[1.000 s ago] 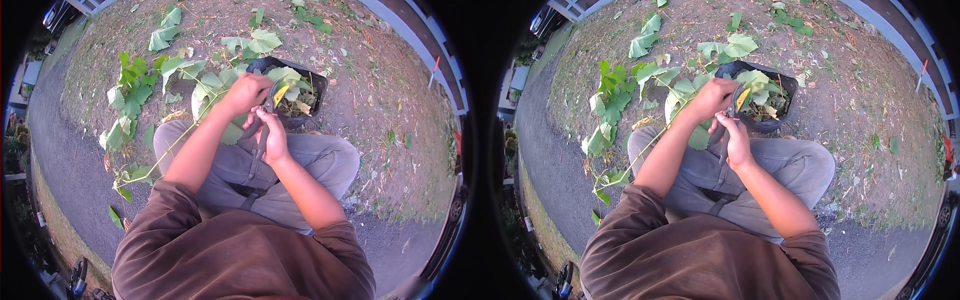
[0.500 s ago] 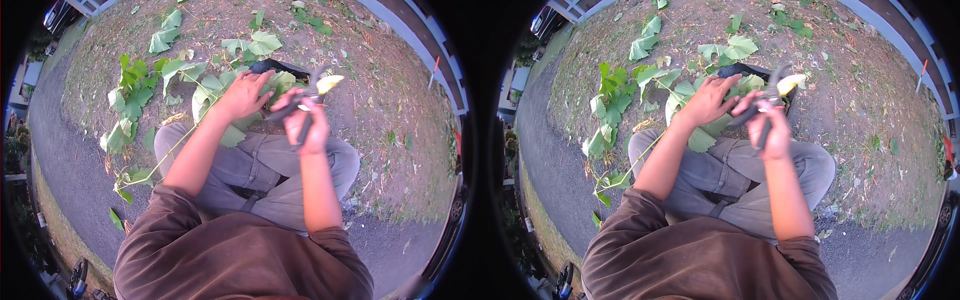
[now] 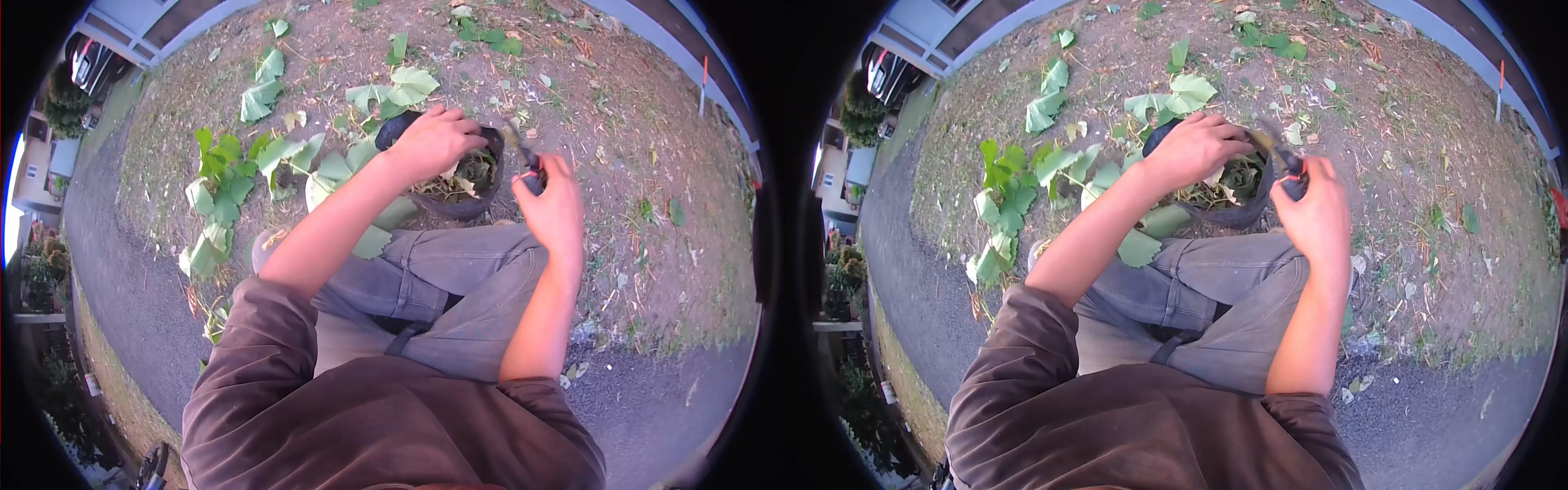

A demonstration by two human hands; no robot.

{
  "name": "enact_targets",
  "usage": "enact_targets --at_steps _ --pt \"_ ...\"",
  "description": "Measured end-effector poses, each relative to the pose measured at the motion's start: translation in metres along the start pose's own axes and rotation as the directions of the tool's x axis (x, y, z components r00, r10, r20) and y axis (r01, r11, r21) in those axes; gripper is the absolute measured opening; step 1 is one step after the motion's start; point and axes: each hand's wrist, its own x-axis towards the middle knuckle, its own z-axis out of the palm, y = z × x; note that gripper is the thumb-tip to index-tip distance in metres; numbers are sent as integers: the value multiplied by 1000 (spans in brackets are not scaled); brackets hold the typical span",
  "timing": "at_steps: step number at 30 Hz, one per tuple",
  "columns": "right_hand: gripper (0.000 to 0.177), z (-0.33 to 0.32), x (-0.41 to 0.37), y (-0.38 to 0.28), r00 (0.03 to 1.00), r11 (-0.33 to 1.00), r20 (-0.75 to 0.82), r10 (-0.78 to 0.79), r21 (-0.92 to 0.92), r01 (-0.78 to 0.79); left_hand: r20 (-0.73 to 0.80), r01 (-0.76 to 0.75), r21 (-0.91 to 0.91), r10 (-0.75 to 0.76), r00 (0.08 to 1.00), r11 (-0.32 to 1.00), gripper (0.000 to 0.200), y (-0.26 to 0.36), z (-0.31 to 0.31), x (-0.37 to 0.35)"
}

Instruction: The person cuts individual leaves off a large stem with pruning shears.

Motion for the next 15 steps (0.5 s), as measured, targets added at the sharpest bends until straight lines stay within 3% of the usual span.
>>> enact_targets --at_steps 1,3,5,10,13,15 --pt "42 -2 -2 -3 992 996 113 46 -77 -38 96 -2 109 -8 995 994 35 -5 -3 3" --pt "37 3 -9 -1 954 967 260 149 -239 -86 -4 29 16 -29 1000 999 27 -14 -3 -2" --pt "38 7 -14 0 952 948 253 172 -303 -91 -81 67 -157 -80 993 985 23 -17 -9 -8" --pt "40 17 -12 -7 943 910 273 190 -408 -66 -108 102 -191 -124 986 976 24 -5 -33 -13" --pt "40 17 -10 -14 890 914 351 292 -376 -151 -106 108 -212 -132 986 971 20 2 -36 -12" --pt "41 20 -11 -10 908 912 311 281 -381 -152 -111 116 -228 -144 983 967 15 2 -35 -12"
